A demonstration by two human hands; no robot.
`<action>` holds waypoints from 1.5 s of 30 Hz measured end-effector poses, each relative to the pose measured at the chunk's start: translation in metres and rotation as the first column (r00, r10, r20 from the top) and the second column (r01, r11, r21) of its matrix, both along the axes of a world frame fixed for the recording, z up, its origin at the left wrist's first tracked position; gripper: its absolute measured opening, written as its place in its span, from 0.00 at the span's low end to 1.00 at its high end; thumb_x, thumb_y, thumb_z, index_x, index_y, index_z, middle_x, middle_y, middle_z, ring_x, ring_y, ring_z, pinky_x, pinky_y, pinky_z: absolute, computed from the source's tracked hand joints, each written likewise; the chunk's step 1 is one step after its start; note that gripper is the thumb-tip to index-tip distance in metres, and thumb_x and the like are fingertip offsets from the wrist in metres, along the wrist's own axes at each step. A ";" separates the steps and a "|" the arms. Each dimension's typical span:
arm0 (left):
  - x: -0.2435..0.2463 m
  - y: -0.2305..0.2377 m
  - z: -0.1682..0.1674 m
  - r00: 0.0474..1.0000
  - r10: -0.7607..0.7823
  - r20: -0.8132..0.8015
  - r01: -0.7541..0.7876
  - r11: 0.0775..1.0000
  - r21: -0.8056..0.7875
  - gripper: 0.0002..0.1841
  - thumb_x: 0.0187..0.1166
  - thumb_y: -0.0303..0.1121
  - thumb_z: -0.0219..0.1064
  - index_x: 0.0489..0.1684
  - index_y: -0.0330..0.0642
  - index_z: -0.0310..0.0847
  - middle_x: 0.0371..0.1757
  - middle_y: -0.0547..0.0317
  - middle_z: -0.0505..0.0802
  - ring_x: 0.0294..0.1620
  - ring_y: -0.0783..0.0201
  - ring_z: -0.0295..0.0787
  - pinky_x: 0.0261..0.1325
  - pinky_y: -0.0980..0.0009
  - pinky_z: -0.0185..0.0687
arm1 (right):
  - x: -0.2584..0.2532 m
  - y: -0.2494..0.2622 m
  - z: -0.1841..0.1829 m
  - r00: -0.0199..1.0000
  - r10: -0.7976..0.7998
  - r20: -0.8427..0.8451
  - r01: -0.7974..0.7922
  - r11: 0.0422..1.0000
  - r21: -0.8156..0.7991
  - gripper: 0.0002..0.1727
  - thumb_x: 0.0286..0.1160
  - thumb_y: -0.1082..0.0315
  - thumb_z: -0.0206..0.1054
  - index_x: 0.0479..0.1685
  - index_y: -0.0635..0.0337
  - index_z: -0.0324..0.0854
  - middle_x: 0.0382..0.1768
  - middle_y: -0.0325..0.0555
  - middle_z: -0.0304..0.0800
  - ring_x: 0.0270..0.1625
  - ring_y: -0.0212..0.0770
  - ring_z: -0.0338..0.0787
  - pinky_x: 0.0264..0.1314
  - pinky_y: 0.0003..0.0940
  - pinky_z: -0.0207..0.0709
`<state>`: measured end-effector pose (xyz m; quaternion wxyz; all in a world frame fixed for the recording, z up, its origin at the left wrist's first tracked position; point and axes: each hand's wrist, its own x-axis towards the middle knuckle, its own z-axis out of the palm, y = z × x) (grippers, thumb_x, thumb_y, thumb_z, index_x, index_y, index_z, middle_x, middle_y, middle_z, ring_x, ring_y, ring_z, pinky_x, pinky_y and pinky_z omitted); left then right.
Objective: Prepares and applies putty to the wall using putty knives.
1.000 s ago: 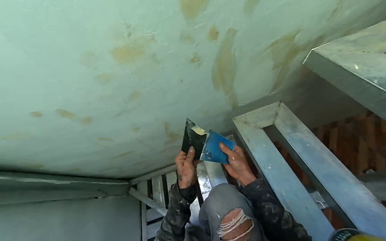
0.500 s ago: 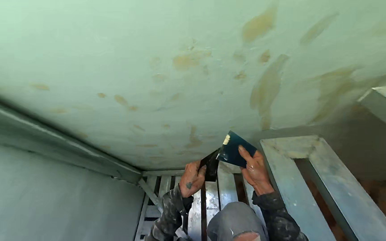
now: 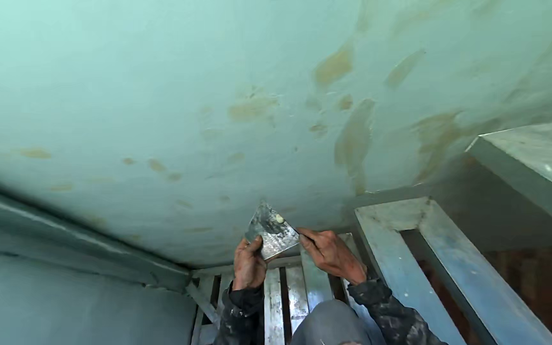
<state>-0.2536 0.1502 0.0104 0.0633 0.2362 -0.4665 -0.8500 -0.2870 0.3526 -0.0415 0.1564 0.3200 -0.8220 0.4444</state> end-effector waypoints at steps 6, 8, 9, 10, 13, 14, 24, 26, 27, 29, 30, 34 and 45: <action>0.002 -0.024 0.002 0.980 0.069 -0.185 -0.069 0.998 0.009 0.12 0.89 0.22 0.49 0.64 0.31 0.72 0.45 0.41 0.94 0.41 0.47 0.97 0.42 0.48 0.95 | 0.002 0.001 0.021 0.945 -0.159 0.284 0.265 0.884 -0.386 0.17 0.87 0.62 0.57 0.38 0.63 0.89 0.26 0.36 0.90 0.32 0.24 0.90 0.40 0.26 0.87; 0.001 -0.024 0.002 0.963 0.089 -0.254 -0.104 0.994 -0.044 0.10 0.87 0.19 0.51 0.58 0.30 0.76 0.42 0.44 0.96 0.38 0.51 0.97 0.41 0.51 0.96 | 0.004 -0.014 0.041 0.830 0.052 0.555 0.398 0.643 -0.655 0.12 0.88 0.70 0.58 0.46 0.69 0.85 0.36 0.46 0.95 0.41 0.34 0.95 0.50 0.32 0.91; 0.001 -0.025 0.001 0.951 0.096 -0.295 -0.122 0.990 -0.071 0.10 0.84 0.18 0.53 0.55 0.29 0.78 0.40 0.46 0.96 0.37 0.52 0.97 0.41 0.53 0.96 | 0.004 -0.023 0.049 0.757 0.182 0.628 0.461 0.533 -0.710 0.11 0.87 0.71 0.59 0.50 0.70 0.84 0.39 0.50 0.95 0.42 0.39 0.96 0.49 0.37 0.92; 0.002 -0.026 0.000 0.935 0.098 -0.341 -0.138 0.986 -0.097 0.09 0.83 0.18 0.54 0.52 0.29 0.79 0.39 0.47 0.96 0.37 0.54 0.97 0.42 0.54 0.96 | 0.004 -0.031 0.055 0.694 0.289 0.659 0.499 0.467 -0.730 0.10 0.87 0.73 0.59 0.53 0.71 0.82 0.41 0.54 0.95 0.43 0.43 0.96 0.49 0.40 0.93; 0.004 -0.030 -0.002 0.886 0.089 -0.455 -0.183 0.969 -0.165 0.09 0.79 0.18 0.58 0.50 0.29 0.82 0.40 0.48 0.97 0.38 0.54 0.97 0.44 0.54 0.96 | 0.001 -0.046 0.068 0.584 0.460 0.669 0.555 0.376 -0.742 0.11 0.86 0.73 0.59 0.59 0.70 0.78 0.45 0.57 0.93 0.45 0.47 0.96 0.49 0.45 0.93; 0.004 -0.032 -0.001 0.872 0.091 -0.481 -0.201 0.962 -0.184 0.09 0.79 0.18 0.58 0.50 0.30 0.83 0.40 0.48 0.97 0.38 0.55 0.97 0.45 0.54 0.96 | -0.002 -0.048 0.074 0.576 0.483 0.660 0.559 0.356 -0.749 0.11 0.86 0.72 0.59 0.60 0.69 0.77 0.46 0.58 0.93 0.45 0.47 0.96 0.48 0.45 0.93; -0.017 -0.035 0.030 0.616 -0.081 -0.783 -0.317 0.885 -0.340 0.09 0.82 0.24 0.63 0.51 0.39 0.90 0.45 0.58 0.97 0.45 0.63 0.96 0.53 0.59 0.94 | 0.020 -0.066 0.137 0.505 0.607 0.614 0.612 0.251 -0.750 0.13 0.90 0.69 0.54 0.63 0.66 0.73 0.46 0.58 0.90 0.43 0.47 0.95 0.42 0.41 0.93; -0.018 -0.035 0.032 0.588 -0.109 -0.801 -0.297 0.893 -0.339 0.10 0.82 0.24 0.64 0.51 0.42 0.90 0.45 0.60 0.97 0.45 0.65 0.96 0.53 0.61 0.93 | 0.028 -0.073 0.142 0.517 0.615 0.596 0.627 0.202 -0.753 0.12 0.91 0.68 0.54 0.62 0.66 0.73 0.46 0.59 0.90 0.42 0.47 0.95 0.42 0.40 0.93; -0.018 -0.036 0.033 0.579 -0.115 -0.807 -0.291 0.896 -0.335 0.10 0.83 0.24 0.64 0.51 0.43 0.90 0.45 0.61 0.98 0.45 0.65 0.96 0.53 0.62 0.94 | 0.030 -0.076 0.144 0.524 0.617 0.587 0.627 0.187 -0.756 0.12 0.91 0.68 0.53 0.62 0.66 0.72 0.46 0.58 0.90 0.42 0.46 0.95 0.41 0.40 0.93; -0.015 -0.037 0.034 0.561 -0.123 -0.819 -0.309 0.886 -0.345 0.11 0.82 0.23 0.63 0.51 0.44 0.90 0.45 0.63 0.98 0.44 0.67 0.96 0.52 0.65 0.93 | 0.034 -0.081 0.148 0.527 0.622 0.579 0.632 0.168 -0.756 0.12 0.91 0.68 0.52 0.62 0.66 0.72 0.45 0.59 0.90 0.41 0.46 0.95 0.40 0.39 0.93; -0.013 -0.039 0.034 0.548 -0.136 -0.825 -0.331 0.871 -0.364 0.11 0.82 0.23 0.63 0.52 0.44 0.90 0.45 0.65 0.98 0.44 0.69 0.95 0.51 0.67 0.93 | 0.036 -0.084 0.151 0.524 0.624 0.579 0.637 0.164 -0.753 0.12 0.91 0.68 0.52 0.61 0.66 0.72 0.45 0.59 0.90 0.41 0.46 0.95 0.40 0.39 0.93; -0.008 -0.050 0.032 0.481 -0.302 -0.823 -0.435 0.733 -0.523 0.16 0.83 0.22 0.61 0.62 0.45 0.89 0.54 0.66 0.97 0.53 0.73 0.93 0.60 0.70 0.90 | 0.040 -0.094 0.160 0.509 0.651 0.563 0.640 0.152 -0.754 0.12 0.91 0.68 0.52 0.59 0.66 0.74 0.43 0.58 0.90 0.38 0.45 0.95 0.37 0.37 0.93; 0.027 -0.097 -0.033 0.753 -0.154 -0.639 -0.506 0.485 -0.713 0.15 0.80 0.25 0.60 0.56 0.25 0.87 0.45 0.53 0.97 0.46 0.82 0.93 0.55 0.83 0.87 | -0.032 -0.051 0.243 0.853 -0.341 -0.395 0.168 0.896 -0.411 0.12 0.81 0.73 0.66 0.58 0.65 0.88 0.42 0.43 0.95 0.40 0.27 0.93 0.47 0.24 0.88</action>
